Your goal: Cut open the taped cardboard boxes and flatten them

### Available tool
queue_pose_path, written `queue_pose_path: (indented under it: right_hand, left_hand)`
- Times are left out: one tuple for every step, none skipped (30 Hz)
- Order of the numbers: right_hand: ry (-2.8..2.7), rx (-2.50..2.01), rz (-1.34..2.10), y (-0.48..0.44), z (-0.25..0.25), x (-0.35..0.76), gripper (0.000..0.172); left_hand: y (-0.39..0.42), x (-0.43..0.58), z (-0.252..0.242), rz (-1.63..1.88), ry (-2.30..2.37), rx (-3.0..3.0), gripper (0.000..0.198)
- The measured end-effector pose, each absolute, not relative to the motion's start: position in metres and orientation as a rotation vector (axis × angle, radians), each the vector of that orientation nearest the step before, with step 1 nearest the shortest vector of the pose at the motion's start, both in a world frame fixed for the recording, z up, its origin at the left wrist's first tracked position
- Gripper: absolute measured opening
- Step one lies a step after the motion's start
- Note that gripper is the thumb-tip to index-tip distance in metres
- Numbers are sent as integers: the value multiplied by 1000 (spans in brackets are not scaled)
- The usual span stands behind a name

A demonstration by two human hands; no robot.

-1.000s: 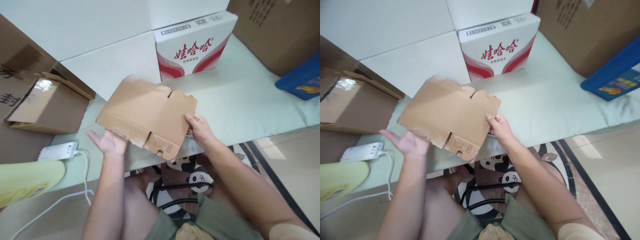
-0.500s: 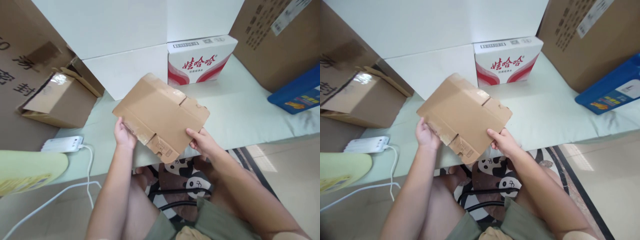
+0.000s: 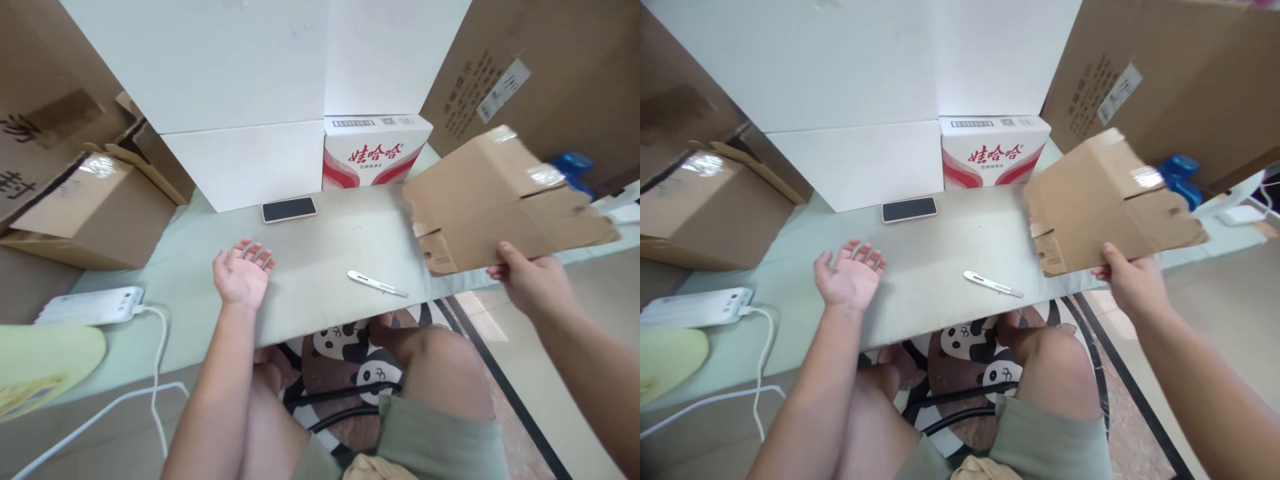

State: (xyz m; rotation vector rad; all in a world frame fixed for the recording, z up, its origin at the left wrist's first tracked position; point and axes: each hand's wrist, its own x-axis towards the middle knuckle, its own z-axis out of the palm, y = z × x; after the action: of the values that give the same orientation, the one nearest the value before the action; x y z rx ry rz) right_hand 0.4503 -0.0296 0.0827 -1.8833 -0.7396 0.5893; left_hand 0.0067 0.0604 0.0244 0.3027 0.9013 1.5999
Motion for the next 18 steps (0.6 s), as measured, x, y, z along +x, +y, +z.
queue_pose_path:
  right_hand:
    - [-723,-1911,512,-21,92,459,31]
    - [-714,-1922,435,-8,102,467,31]
    - [-712,-1911,374,8,113,474,31]
    - [-728,-1888,345,29,122,479,29]
    - [-735,-1865,319,51,131,483,28]
    - [-766,-1830,339,75,139,486,25]
    - [-768,-1785,340,99,144,487,24]
    - [-776,-1757,382,120,147,486,24]
    - [-777,-1742,425,139,147,483,24]
    - [-782,-1734,462,152,144,479,22]
    - [-793,-1731,509,161,138,473,19]
    - [-808,-1733,555,165,130,465,17]
    - [-824,-1738,600,165,121,458,15]
    - [-843,-1747,644,162,111,450,14]
    - [-861,-1759,684,156,102,443,13]
    - [-879,-1773,718,150,94,437,13]
    - [-899,-1788,745,143,87,431,12]
    - [-921,-1802,767,136,83,425,11]
  left_hand:
    - [62,8,24,1598,892,302,37]
    - [63,10,24,1594,883,298,37]
    - [64,11,23,1586,878,293,37]
    - [66,13,23,1576,875,290,37]
    - [67,14,23,1563,875,290,36]
    - [67,15,23,1550,875,294,36]
    - [68,16,23,1540,875,303,36]
    - [68,16,24,1536,874,310,36]
    - [69,16,24,1535,872,318,37]
    - [69,15,24,1535,869,323,37]
    - [69,13,24,1536,863,328,38]
    - [70,12,24,1537,855,333,38]
    - [70,9,25,1538,846,338,38]
    - [70,7,25,1540,837,343,39]
    - [70,4,25,1541,827,346,39]
    - [70,2,26,1544,819,346,39]
    - [70,0,26,1549,811,343,39]
    - [69,-1,27,1553,803,337,39]
